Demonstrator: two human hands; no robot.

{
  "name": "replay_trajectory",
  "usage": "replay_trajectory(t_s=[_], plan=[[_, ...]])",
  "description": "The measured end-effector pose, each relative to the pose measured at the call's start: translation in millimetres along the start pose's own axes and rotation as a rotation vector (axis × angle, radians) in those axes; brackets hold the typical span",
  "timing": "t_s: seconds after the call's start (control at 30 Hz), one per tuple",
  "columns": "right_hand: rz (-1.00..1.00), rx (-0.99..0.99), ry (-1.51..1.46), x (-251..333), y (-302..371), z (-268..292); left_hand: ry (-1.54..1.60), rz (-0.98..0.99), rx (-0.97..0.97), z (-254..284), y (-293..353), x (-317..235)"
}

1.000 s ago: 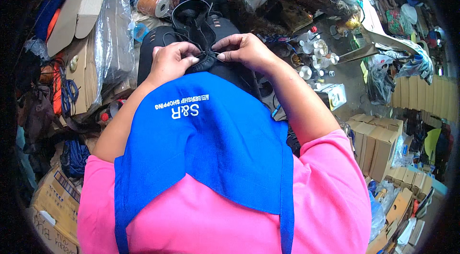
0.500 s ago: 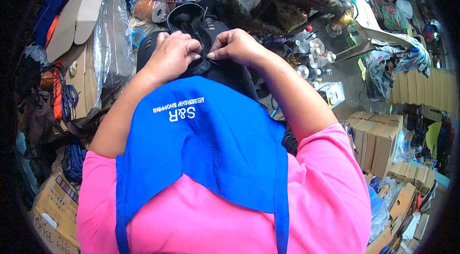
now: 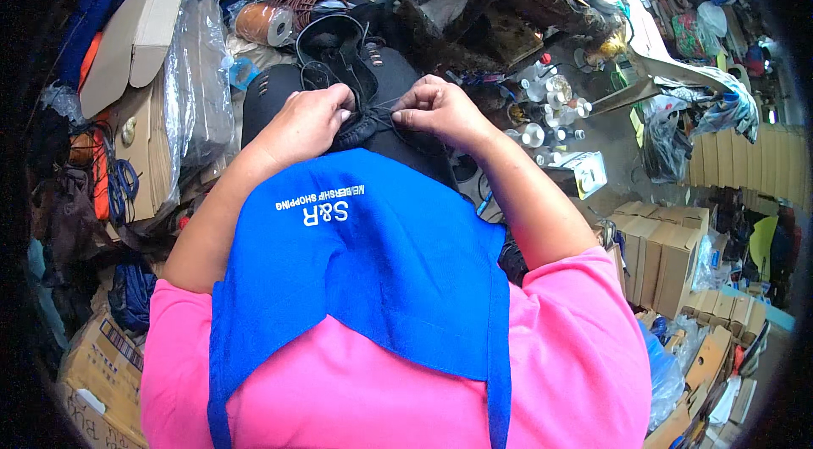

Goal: Sewing the upper edge of a black boot by hand using a needle and thread.

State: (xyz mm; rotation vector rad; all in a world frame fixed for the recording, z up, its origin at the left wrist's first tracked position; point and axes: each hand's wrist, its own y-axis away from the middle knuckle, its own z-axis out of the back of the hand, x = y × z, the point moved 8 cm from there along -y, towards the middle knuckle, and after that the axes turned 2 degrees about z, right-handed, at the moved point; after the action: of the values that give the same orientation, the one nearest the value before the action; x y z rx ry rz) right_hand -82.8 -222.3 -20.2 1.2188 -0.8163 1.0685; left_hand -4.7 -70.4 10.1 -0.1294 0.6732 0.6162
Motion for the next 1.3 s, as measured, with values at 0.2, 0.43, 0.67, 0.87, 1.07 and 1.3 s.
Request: replay_trajectory(t_s=[0.2, 0.43, 0.67, 0.87, 1.07, 1.3], plan=[[-0.038, 0.025, -0.036, 2, 19, -5, -0.018, -0.041, 0.076, -6, -3, -1], [0.228, -0.161, 0.576, 29, 35, 1, -0.040, -0.057, 0.062, -6, -3, -2], [0.417, -0.221, 0.938, 79, 38, 3, -0.101, -0.089, 0.080, -4, -1, -3], [0.496, -0.368, 1.095, 81, 10, 22, -0.222, -0.162, 0.046, -1, 4, -10], [0.562, 0.066, 1.480, 85, 5, -48, -0.182, -0.175, 0.023, -1, 7, -8], [0.549, 0.153, 1.437, 71, 0, -52, -0.242, -0.252, 0.006, 2, 19, 0]])
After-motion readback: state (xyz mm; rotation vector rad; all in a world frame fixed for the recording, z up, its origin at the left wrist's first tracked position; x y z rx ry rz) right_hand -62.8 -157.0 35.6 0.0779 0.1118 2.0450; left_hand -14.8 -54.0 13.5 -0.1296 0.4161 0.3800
